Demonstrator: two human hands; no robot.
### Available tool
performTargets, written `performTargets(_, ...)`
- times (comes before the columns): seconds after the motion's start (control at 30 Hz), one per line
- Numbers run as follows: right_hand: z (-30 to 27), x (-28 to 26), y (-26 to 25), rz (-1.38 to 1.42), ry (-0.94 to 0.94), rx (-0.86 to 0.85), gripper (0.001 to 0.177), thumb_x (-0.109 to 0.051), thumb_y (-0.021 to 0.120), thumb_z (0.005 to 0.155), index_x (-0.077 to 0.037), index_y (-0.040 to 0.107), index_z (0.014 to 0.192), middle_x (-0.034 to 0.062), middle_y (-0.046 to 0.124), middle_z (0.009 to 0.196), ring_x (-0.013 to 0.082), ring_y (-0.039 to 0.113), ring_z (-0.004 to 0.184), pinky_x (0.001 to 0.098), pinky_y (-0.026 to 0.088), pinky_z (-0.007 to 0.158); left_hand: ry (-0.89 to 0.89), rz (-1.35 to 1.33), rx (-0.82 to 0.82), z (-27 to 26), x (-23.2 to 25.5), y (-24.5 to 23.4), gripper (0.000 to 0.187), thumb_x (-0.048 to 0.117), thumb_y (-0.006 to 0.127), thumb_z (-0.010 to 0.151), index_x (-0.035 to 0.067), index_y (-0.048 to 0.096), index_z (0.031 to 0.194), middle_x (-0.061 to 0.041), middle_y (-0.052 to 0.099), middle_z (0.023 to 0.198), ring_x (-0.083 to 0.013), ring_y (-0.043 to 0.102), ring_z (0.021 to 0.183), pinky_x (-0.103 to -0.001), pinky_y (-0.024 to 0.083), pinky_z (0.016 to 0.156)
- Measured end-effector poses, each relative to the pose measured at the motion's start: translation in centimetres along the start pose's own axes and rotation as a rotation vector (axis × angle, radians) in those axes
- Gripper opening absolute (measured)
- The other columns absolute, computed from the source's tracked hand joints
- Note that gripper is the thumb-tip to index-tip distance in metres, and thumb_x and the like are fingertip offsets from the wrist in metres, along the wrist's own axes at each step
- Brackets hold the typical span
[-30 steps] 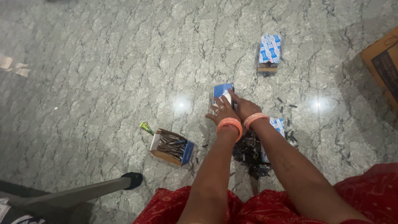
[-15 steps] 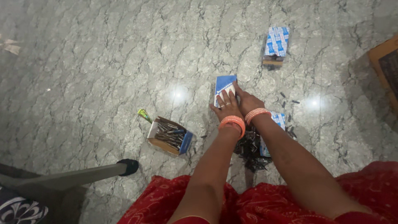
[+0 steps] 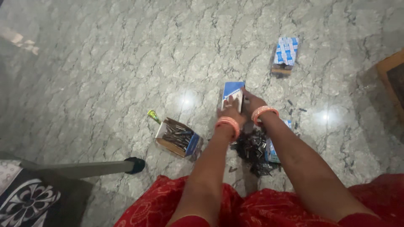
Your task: The person sits on the floor and sorts small metal fasteners from a pile into a small cardboard box. They handle the fasteners by hand, picking them up and placing them into the box.
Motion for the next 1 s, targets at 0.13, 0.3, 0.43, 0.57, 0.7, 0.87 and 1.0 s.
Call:
performTargets(0.13,2.2,4.1,1.3,0.340,0.127,0.110,0.075,-0.035,0.069,0.089,-0.015,0.043,0.157,0.0219,0.068,0.131,0.0327,0.069,0.115,0.0400,0.053,0.097,-0.043,-0.585,0.353,2.7,-8.3,1.7,0.059,0.020,0.062,0.088,0.010,0.059,0.146,-0.021,0.064,0.143,-0.0359,0.061,0.132,-0.039,0.047,0.110)
performTargets(0.3,3.7,6.7,5.7,0.661,0.261,0.020,0.083,-0.036,0.079,0.084,-0.008,0.041,0.153,0.0211,0.069,0.128,0.0282,0.069,0.108,0.0403,0.056,0.085,-0.178,-0.659,0.221,4.4,-11.3,4.7,0.060,0.026,0.074,0.090,0.009,0.053,0.144,-0.019,0.061,0.140,-0.0329,0.059,0.127,-0.040,0.046,0.106)
performTargets(0.43,4.3,7.4,6.4,0.585,0.262,-0.008,0.072,-0.037,0.076,0.089,-0.007,0.052,0.149,0.0187,0.072,0.124,0.0273,0.070,0.090,0.0375,0.056,0.073,-0.136,-0.784,0.222,4.6,-9.0,3.9,0.051,0.026,0.075,0.085,0.010,0.066,0.133,-0.015,0.074,0.121,-0.0275,0.071,0.111,-0.039,0.052,0.096)
performTargets(0.57,4.7,7.1,6.3,0.554,0.195,0.015,0.065,-0.035,0.075,0.089,-0.005,0.057,0.143,0.0176,0.076,0.114,0.0202,0.073,0.083,0.0374,0.058,0.064,-0.191,-0.779,0.190,3.9,-7.9,2.5,0.047,0.026,0.078,0.081,0.011,0.071,0.125,-0.012,0.078,0.110,-0.0257,0.075,0.098,-0.039,0.055,0.087)
performTargets(0.7,4.8,7.0,6.5,0.519,0.169,0.011,0.058,-0.031,0.072,0.090,-0.006,0.060,0.142,0.0197,0.078,0.105,0.0253,0.074,0.081,0.0374,0.057,0.068,-0.193,-0.736,0.218,3.0,-7.4,2.0,0.046,0.031,0.082,0.081,0.010,0.071,0.121,-0.013,0.078,0.109,-0.0271,0.074,0.098,-0.039,0.054,0.087)
performTargets(0.87,4.2,6.1,5.8,0.382,0.086,0.092,0.053,-0.031,0.071,0.093,-0.007,0.063,0.139,0.0208,0.077,0.107,0.0259,0.075,0.093,0.0364,0.057,0.082,-0.299,-0.659,0.236,2.8,-7.3,2.6,0.050,0.036,0.084,0.079,0.012,0.071,0.121,-0.014,0.077,0.111,-0.0305,0.074,0.101,-0.042,0.056,0.088)
performTargets(1.0,3.5,5.8,5.8,0.420,0.136,0.098,0.054,-0.031,0.071,0.092,-0.009,0.062,0.140,0.0210,0.075,0.111,0.0281,0.075,0.094,0.0379,0.056,0.082,-0.304,-0.636,0.225,3.7,-8.0,3.5,0.050,0.035,0.084,0.079,0.015,0.070,0.123,-0.013,0.076,0.114,-0.0314,0.071,0.104,-0.043,0.055,0.089)
Point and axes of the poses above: each hand's wrist, its own z-axis towards the middle knuckle, its own y-axis out of the palm, x = y × z, the point moved 6 cm from there along z, towards the middle knuckle
